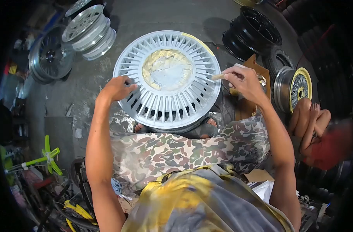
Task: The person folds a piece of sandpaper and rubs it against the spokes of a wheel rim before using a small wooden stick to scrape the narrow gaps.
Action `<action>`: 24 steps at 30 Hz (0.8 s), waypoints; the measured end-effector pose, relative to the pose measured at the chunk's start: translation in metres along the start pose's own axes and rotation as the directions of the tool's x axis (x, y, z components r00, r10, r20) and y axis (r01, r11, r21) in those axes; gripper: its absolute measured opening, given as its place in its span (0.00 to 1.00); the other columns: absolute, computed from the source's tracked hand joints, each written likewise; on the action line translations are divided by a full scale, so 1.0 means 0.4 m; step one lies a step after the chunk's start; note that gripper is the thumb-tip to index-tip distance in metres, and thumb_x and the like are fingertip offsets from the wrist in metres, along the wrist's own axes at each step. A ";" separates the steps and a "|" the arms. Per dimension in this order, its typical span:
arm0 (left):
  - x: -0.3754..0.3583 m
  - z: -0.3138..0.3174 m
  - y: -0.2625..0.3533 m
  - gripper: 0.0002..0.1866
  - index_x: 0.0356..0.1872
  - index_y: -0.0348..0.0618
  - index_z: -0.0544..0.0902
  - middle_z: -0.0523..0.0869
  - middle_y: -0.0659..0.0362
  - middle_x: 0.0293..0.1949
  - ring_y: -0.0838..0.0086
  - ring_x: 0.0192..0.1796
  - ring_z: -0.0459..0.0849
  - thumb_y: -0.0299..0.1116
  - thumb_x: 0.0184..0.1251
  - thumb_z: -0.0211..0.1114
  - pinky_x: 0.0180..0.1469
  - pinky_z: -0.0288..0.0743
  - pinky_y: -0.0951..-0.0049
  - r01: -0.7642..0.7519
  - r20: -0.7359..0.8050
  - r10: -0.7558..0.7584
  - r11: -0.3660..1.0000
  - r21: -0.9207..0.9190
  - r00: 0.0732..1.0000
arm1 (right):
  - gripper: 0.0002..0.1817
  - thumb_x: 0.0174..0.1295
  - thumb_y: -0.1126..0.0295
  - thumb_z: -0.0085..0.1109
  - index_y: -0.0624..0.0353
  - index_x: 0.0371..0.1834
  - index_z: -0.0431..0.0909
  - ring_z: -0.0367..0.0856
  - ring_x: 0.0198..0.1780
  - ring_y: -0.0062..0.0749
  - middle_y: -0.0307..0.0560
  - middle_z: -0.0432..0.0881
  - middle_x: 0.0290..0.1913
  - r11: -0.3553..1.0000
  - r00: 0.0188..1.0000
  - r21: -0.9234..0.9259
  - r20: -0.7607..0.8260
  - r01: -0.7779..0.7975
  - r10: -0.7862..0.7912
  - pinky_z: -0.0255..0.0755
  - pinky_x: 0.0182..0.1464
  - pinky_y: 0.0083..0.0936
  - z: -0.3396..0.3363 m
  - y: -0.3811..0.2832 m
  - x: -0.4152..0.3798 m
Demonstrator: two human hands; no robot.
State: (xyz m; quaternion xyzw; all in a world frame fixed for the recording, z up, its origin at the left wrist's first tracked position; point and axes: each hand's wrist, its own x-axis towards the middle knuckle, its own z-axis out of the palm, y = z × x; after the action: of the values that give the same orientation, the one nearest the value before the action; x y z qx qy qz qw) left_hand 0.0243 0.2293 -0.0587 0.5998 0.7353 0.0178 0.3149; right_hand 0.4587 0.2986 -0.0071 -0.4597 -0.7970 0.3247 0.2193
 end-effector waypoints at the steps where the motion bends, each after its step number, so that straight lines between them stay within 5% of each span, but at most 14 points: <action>1: 0.007 -0.010 0.007 0.29 0.60 0.37 0.86 0.89 0.38 0.54 0.47 0.58 0.89 0.52 0.71 0.70 0.62 0.80 0.55 -0.003 -0.010 0.003 1.000 0.012 1.000 | 0.07 0.69 0.72 0.65 0.64 0.45 0.88 0.85 0.33 0.30 0.47 0.84 0.34 0.998 0.999 -0.066 0.034 0.014 -0.012 0.76 0.37 0.31 -0.006 0.013 -0.003; 2: 0.019 -0.016 0.015 0.30 0.59 0.36 0.87 0.89 0.37 0.54 0.47 0.58 0.89 0.53 0.71 0.70 0.61 0.80 0.55 0.022 0.018 -0.023 0.999 0.048 1.000 | 0.07 0.69 0.72 0.65 0.64 0.45 0.88 0.85 0.33 0.30 0.47 0.84 0.34 0.998 1.000 -0.061 0.023 0.022 -0.021 0.76 0.37 0.31 0.004 0.039 -0.002; 4: 0.042 -0.006 0.006 0.31 0.57 0.34 0.87 0.90 0.37 0.53 0.47 0.57 0.89 0.55 0.70 0.70 0.60 0.81 0.55 0.049 0.039 -0.052 0.995 0.084 0.998 | 0.07 0.68 0.72 0.65 0.63 0.43 0.88 0.87 0.40 0.47 0.53 0.84 0.36 0.927 0.961 -0.256 0.091 0.274 -0.259 0.77 0.43 0.37 0.038 0.078 -0.006; 5: 0.055 0.011 -0.009 0.30 0.52 0.34 0.88 0.91 0.39 0.49 0.48 0.54 0.90 0.56 0.69 0.71 0.57 0.81 0.56 0.028 -0.017 -0.027 0.994 0.106 0.999 | 0.06 0.67 0.72 0.64 0.63 0.42 0.87 0.84 0.47 0.60 0.58 0.83 0.40 0.951 0.978 -0.237 0.119 0.198 -0.174 0.77 0.49 0.43 0.055 0.081 -0.010; 8: 0.081 0.049 -0.040 0.29 0.45 0.34 0.88 0.91 0.39 0.45 0.47 0.50 0.90 0.57 0.69 0.70 0.54 0.81 0.55 0.000 -0.115 0.023 0.981 0.196 0.993 | 0.07 0.67 0.72 0.64 0.63 0.43 0.86 0.85 0.47 0.59 0.58 0.83 0.42 0.894 0.931 -0.265 0.150 0.361 -0.332 0.78 0.50 0.47 0.138 0.163 0.008; 15: 0.055 0.039 -0.012 0.27 0.49 0.35 0.86 0.91 0.38 0.46 0.42 0.51 0.89 0.54 0.70 0.70 0.54 0.80 0.49 0.010 -0.154 0.021 0.981 0.196 0.988 | 0.06 0.66 0.73 0.63 0.62 0.42 0.85 0.86 0.47 0.61 0.59 0.82 0.47 0.742 0.918 -0.562 0.349 0.365 -0.188 0.79 0.48 0.50 0.102 0.093 0.049; 18: 0.026 0.005 0.040 0.30 0.56 0.32 0.86 0.87 0.37 0.58 0.44 0.62 0.86 0.55 0.74 0.64 0.65 0.79 0.52 0.083 -0.040 -0.076 0.971 0.224 0.996 | 0.05 0.58 0.77 0.62 0.67 0.34 0.85 0.89 0.46 0.59 0.61 0.85 0.47 0.642 0.878 -0.601 0.370 0.475 -0.304 0.84 0.46 0.48 0.150 0.116 0.049; 24: 0.035 0.022 0.006 0.34 0.56 0.37 0.89 0.87 0.40 0.61 0.47 0.66 0.84 0.62 0.73 0.62 0.67 0.78 0.51 0.183 -0.048 -0.178 0.912 0.366 0.983 | 0.06 0.62 0.76 0.60 0.64 0.40 0.83 0.89 0.48 0.57 0.59 0.83 0.51 0.739 0.887 -0.496 0.319 0.456 -0.334 0.84 0.50 0.47 0.098 0.095 0.060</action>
State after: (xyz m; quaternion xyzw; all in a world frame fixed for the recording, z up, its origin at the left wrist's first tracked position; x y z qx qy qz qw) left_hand 0.0296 0.2394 -0.0710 0.5776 0.7800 -0.1454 0.1919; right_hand 0.4444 0.3211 -0.0603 -0.2858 -0.9542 0.0699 0.0546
